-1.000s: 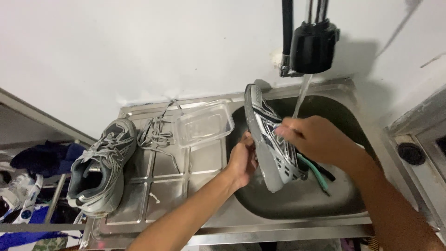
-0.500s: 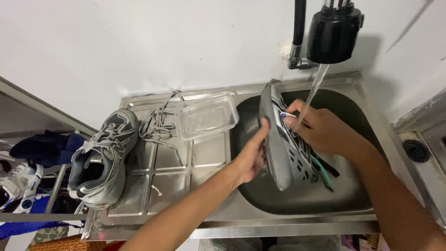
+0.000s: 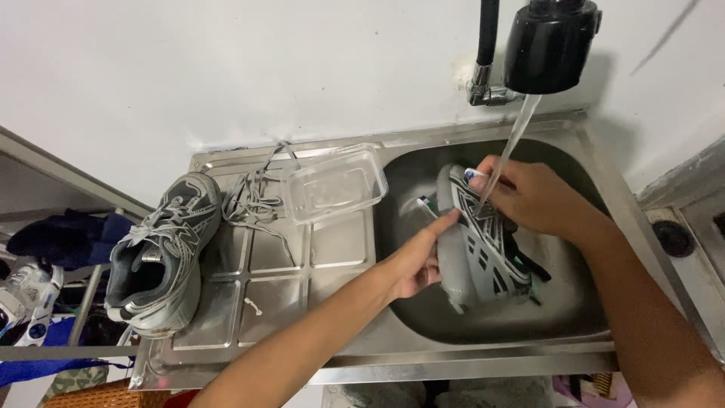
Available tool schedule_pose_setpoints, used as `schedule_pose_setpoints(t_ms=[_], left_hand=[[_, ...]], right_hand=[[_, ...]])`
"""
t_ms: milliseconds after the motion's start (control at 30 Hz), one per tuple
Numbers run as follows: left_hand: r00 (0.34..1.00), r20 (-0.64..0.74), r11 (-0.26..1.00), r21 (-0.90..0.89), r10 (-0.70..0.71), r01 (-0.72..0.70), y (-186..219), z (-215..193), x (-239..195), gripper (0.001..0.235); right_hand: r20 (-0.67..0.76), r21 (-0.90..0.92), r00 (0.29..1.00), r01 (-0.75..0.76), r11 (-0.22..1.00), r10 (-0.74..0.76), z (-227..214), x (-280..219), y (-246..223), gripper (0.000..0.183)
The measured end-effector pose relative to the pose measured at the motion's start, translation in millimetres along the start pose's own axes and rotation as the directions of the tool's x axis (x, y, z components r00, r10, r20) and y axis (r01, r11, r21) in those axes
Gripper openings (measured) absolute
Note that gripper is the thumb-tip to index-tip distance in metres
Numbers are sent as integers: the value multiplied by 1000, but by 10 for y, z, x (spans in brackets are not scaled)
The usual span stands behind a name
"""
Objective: The person scrubs a gray and black sneaker with a toothbrush and rinses it under running water in a sink. They rotate the shoe to clean different areas and rinse repeatedly, then inspect the cleaned shoe.
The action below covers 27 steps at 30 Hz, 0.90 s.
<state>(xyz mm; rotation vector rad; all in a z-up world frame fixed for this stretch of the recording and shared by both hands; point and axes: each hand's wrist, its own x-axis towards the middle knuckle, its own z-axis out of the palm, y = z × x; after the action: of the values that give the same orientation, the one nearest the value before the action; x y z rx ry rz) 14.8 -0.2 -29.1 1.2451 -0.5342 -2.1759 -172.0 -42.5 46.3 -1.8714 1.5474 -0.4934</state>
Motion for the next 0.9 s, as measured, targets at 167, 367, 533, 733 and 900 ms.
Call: schedule_pose_setpoints(t_ms=[167, 367, 533, 733, 900], left_hand=[[994, 48, 990, 109, -98, 92, 31, -51, 99, 66], [993, 28, 983, 149, -116, 111, 10, -72, 129, 74], [997, 19, 989, 129, -76, 73, 7, -84, 149, 68], [998, -25, 970, 236, -53, 58, 213, 168, -386, 90], [988, 120, 959, 278, -94, 58, 43, 56, -260, 75]], right_hand=[[17, -136, 999, -39, 990, 42, -33, 106, 124, 25], [35, -183, 999, 2, 983, 5, -8, 107, 91, 26], [105, -160, 994, 5, 987, 12, -15, 58, 1, 33], [-76, -187, 994, 62, 980, -78, -91, 221, 319, 28], [-164, 132, 981, -87, 987, 108, -504, 315, -104, 36]])
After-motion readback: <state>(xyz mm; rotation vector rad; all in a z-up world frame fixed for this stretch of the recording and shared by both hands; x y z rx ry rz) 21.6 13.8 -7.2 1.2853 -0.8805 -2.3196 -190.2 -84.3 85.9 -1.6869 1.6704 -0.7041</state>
